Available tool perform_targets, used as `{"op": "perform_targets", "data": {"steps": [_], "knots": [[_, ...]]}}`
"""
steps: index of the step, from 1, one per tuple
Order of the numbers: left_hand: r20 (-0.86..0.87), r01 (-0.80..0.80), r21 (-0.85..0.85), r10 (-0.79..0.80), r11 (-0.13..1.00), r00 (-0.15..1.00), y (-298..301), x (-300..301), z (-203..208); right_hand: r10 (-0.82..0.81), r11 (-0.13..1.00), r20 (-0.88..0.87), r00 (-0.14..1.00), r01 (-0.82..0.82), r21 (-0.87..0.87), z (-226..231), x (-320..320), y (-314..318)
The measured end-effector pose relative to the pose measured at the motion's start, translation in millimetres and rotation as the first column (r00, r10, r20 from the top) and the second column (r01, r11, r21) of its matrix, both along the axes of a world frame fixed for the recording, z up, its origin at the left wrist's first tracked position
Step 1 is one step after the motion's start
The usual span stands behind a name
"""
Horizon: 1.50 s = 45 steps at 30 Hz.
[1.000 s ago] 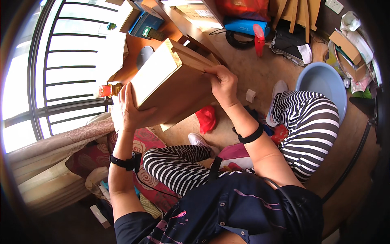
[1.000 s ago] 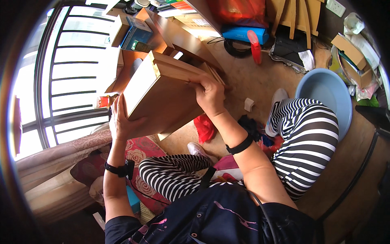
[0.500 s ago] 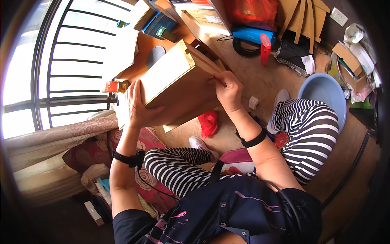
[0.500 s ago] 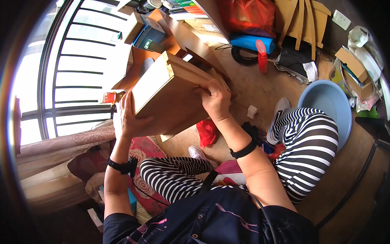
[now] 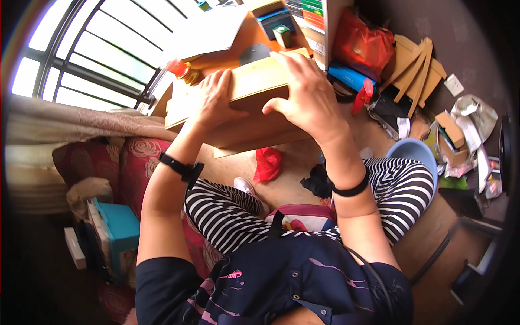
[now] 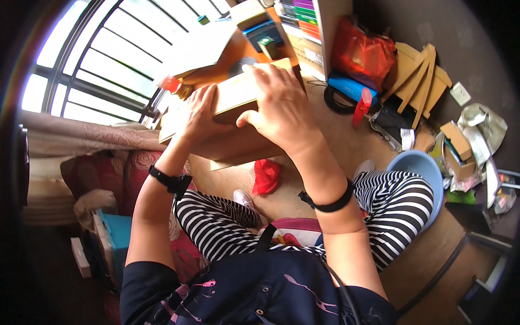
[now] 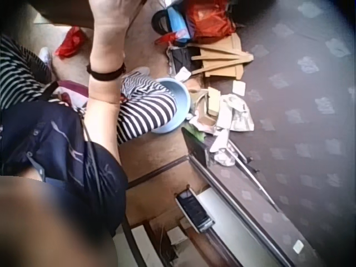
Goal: The recorder is assembling or repairing a wooden drawer or small cabinet.
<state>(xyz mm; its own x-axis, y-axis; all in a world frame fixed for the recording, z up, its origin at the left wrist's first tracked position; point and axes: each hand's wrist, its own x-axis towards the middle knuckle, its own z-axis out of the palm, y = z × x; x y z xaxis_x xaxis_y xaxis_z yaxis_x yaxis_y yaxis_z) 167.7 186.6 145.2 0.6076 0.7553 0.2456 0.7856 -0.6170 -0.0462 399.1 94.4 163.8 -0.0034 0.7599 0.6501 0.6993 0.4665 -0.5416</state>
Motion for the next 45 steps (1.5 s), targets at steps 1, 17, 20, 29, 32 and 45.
{"op": "perform_targets", "data": {"steps": [1,17,20,29,32,45], "knots": [[0.000,-0.027,-0.004,0.027,1.000,1.000,-1,1,0,-0.005,0.997,0.164,0.986,0.018,-0.081,1,-11,9],[0.026,0.038,-0.157,-0.035,0.987,0.999,-13,-13,21,0.263,0.934,0.663,0.701,-0.014,-0.356,-9,-39,76],[-0.099,-0.038,-0.199,0.018,0.979,0.995,-10,-44,32,0.244,0.941,0.677,0.695,0.000,-0.339,-7,-40,75],[-0.163,-0.129,-0.118,0.109,0.985,0.981,4,-108,25,0.232,0.950,0.658,0.717,-0.020,-0.313,-10,-40,73],[-0.113,-0.161,-0.152,0.145,0.975,0.983,1,-107,27,0.234,0.947,0.663,0.711,-0.013,-0.320,-10,-41,73],[-0.134,-0.176,-0.200,0.151,0.964,0.979,3,-100,36,0.176,0.960,0.740,0.650,0.051,-0.274,-14,-49,72]]}}
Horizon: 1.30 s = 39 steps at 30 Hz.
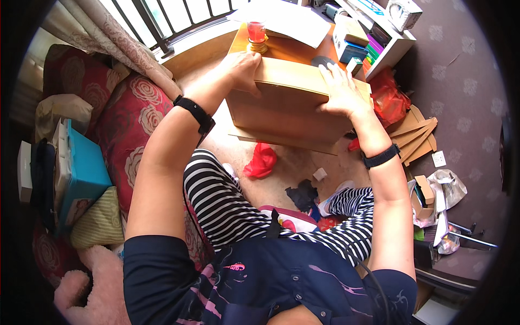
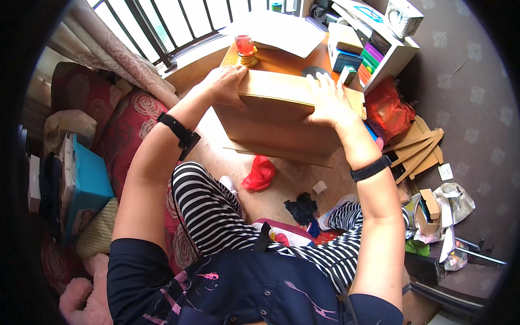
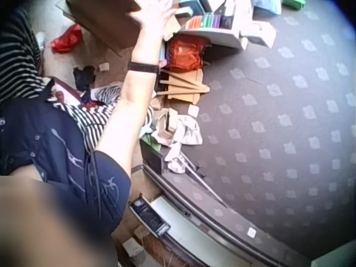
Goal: The recorder is assembling or repairing a wooden drawer or small cabinet.
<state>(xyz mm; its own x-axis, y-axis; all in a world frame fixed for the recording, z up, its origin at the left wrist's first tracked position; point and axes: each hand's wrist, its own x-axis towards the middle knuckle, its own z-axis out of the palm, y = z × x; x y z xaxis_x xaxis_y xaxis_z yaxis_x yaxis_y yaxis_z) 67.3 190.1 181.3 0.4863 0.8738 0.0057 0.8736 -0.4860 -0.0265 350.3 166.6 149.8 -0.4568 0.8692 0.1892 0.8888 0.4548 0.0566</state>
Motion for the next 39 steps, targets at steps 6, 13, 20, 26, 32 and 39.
{"op": "perform_targets", "data": {"steps": [6,13,20,26,32,39], "knots": [[0.042,-0.017,0.009,0.017,1.000,0.999,0,-2,-5,0.071,0.996,-0.067,0.995,-0.074,-0.052,17,-60,-8],[-0.013,-0.076,-0.015,0.076,0.997,0.997,-9,2,-2,0.085,0.988,-0.022,0.996,-0.087,-0.130,13,-79,8],[0.958,-0.529,0.138,0.023,0.837,0.287,-57,-13,-53,0.109,0.991,0.001,0.994,-0.108,-0.082,6,-74,14],[0.871,-0.652,-0.448,0.134,0.612,-0.473,-65,-22,-199,0.102,0.992,0.001,0.995,-0.102,-0.075,10,-84,11],[0.922,-0.672,-0.344,0.099,0.656,-0.375,-69,0,-201,0.125,0.989,0.030,0.992,-0.122,-0.082,8,-85,11],[0.956,-0.767,-0.196,-0.055,0.611,-0.288,-58,2,-204,0.115,0.986,0.020,0.993,-0.111,-0.126,16,-94,5]]}}
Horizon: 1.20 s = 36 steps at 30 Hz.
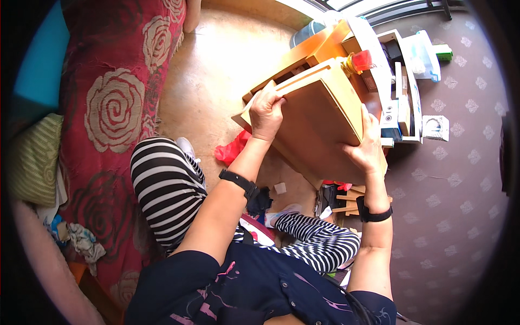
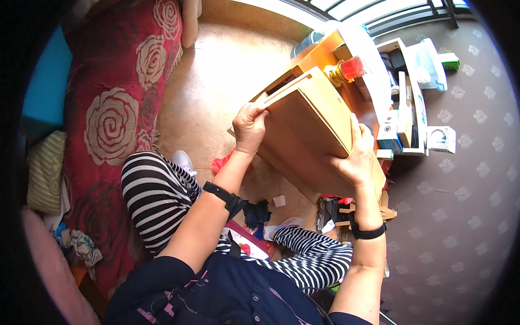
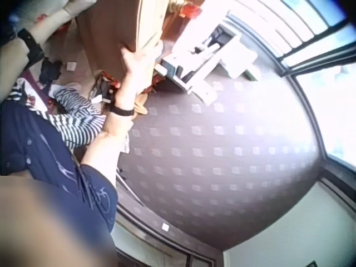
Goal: The recorder is assembling or repairing a wooden drawer or small cabinet.
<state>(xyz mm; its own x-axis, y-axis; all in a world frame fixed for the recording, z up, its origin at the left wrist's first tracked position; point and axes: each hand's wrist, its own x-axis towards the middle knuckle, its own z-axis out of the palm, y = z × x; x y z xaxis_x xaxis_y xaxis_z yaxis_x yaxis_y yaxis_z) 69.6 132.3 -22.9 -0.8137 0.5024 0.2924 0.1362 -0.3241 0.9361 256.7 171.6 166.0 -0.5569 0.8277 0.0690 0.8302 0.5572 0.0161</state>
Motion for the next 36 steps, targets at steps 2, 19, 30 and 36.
{"op": "perform_targets", "data": {"steps": [2,19,30,36], "knots": [[-0.034,-0.021,0.009,0.022,1.000,0.999,-2,0,2,-0.007,1.000,0.021,1.000,0.007,-0.006,0,-3,0],[-0.078,-0.051,0.017,0.052,0.999,0.996,-5,12,-6,-0.001,0.998,0.084,0.996,0.006,-0.056,3,-5,0],[-0.052,-0.013,0.002,0.014,1.000,0.999,-7,11,-5,0.299,0.952,0.033,0.954,-0.301,0.058,-2,6,-4],[-0.057,-0.003,0.018,0.004,1.000,0.998,-7,11,-8,0.416,0.895,0.035,0.909,-0.415,0.162,-10,17,-6]]}}
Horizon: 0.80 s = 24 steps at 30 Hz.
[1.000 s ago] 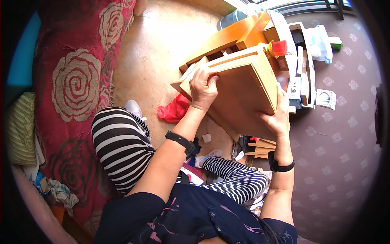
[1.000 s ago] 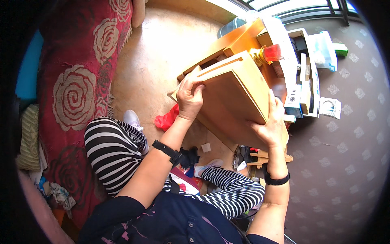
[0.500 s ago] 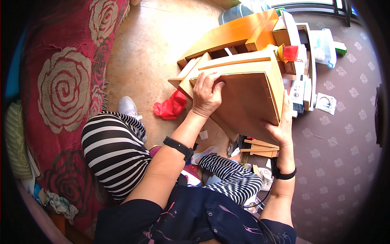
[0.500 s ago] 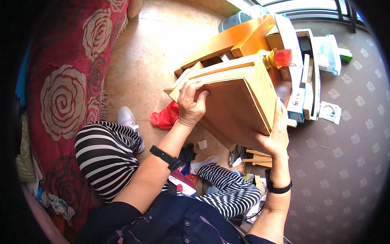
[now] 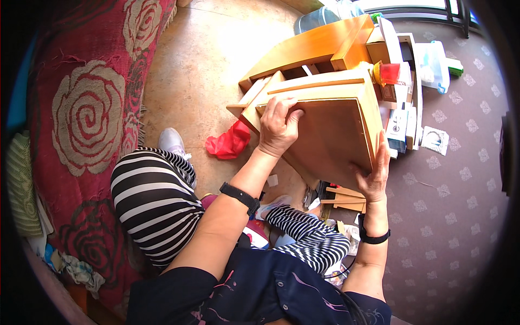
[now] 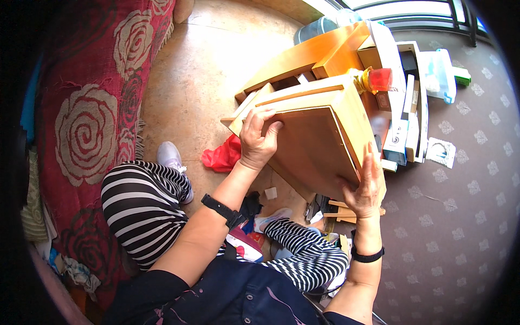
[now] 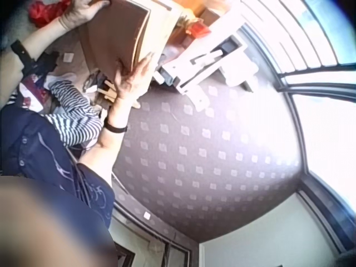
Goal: The recorder is assembling or repairing a wooden drawer or small cabinet.
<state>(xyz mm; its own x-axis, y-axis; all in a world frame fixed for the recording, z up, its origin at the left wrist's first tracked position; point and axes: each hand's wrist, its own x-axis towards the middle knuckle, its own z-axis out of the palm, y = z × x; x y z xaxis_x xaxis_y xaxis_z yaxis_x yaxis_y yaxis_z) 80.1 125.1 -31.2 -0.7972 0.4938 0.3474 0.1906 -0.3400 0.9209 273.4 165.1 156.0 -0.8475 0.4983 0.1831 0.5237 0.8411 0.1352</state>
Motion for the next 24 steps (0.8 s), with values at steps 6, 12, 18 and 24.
{"op": "perform_targets", "data": {"steps": [6,12,18,24], "knots": [[0.087,0.021,-0.013,-0.020,1.000,0.996,4,-4,4,-0.341,0.924,0.112,0.934,0.354,-0.143,12,-19,-2],[0.000,0.173,-0.004,-0.173,0.985,0.985,7,-21,-6,-0.408,0.870,0.139,0.902,0.430,-0.242,17,-25,9],[0.113,0.440,-0.110,-0.429,0.891,0.896,9,-39,2,-0.435,0.870,0.132,0.890,0.454,-0.193,17,-24,14],[0.155,0.490,0.013,-0.486,0.871,0.860,14,-46,-16,-0.424,0.871,0.138,0.895,0.445,-0.208,17,-27,15]]}}
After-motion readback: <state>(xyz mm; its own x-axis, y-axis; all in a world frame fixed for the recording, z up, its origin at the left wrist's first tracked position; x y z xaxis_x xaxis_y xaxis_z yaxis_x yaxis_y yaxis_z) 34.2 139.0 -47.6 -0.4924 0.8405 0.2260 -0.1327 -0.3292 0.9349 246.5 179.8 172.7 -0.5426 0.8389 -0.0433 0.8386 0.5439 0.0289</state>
